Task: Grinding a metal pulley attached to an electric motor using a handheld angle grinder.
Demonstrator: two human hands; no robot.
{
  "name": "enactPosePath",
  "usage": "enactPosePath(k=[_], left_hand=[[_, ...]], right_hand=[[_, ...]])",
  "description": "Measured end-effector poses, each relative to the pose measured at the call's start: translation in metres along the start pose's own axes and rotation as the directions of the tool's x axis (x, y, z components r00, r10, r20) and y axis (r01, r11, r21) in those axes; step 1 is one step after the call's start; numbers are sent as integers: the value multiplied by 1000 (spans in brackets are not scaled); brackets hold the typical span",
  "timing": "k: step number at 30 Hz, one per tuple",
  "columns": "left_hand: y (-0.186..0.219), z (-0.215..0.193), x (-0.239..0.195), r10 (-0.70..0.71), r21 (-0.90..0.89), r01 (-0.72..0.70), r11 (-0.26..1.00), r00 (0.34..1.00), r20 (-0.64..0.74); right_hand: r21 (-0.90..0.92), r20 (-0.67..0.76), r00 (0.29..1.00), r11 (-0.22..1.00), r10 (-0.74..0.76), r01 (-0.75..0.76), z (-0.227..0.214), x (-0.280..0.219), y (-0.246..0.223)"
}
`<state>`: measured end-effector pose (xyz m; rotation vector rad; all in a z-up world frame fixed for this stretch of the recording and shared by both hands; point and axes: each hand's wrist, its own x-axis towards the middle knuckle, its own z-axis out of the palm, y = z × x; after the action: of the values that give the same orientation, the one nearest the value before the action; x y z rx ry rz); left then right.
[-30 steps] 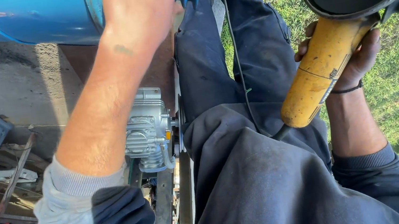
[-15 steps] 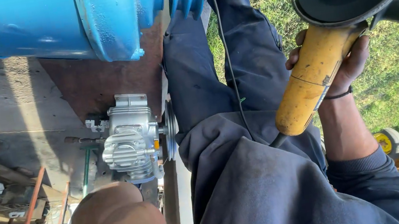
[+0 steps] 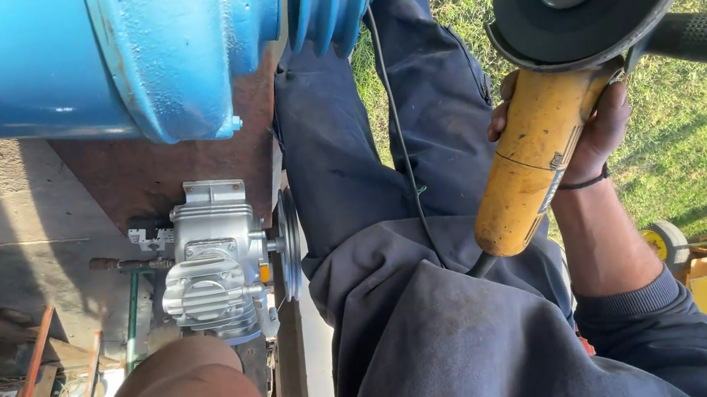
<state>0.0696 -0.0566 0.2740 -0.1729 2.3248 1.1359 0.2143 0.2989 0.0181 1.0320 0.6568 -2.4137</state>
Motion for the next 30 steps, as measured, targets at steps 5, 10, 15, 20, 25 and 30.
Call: enactPosePath(k=[5,10,15,20,25,30], left_hand=[[-259,118,-21,27,-9,-27,1000,999,29],[-282,103,-41,49,-14,-49,999,998,44],[-291,94,-50,70,-30,-69,997,995,67],[-296,77,-53,87,-40,-84,996,992,86],[-300,69,-53,105,-53,-100,994,990,99],[-305,61,-55,127,-69,-119,990,986,113]], right_hand=[[-18,-20,1000,1000,-7,7,-5,-1,2],[-32,-38,999,999,-11,10,-5,3,2],[-37,-44,999,999,10,-11,-4,4,-2],[-25,-38,999,1000,11,-12,-5,7,-3],[-49,-31,1000,999,-6,4,-3,9,-3],[-24,-45,999,1000,-3,2,-2,9,0]])
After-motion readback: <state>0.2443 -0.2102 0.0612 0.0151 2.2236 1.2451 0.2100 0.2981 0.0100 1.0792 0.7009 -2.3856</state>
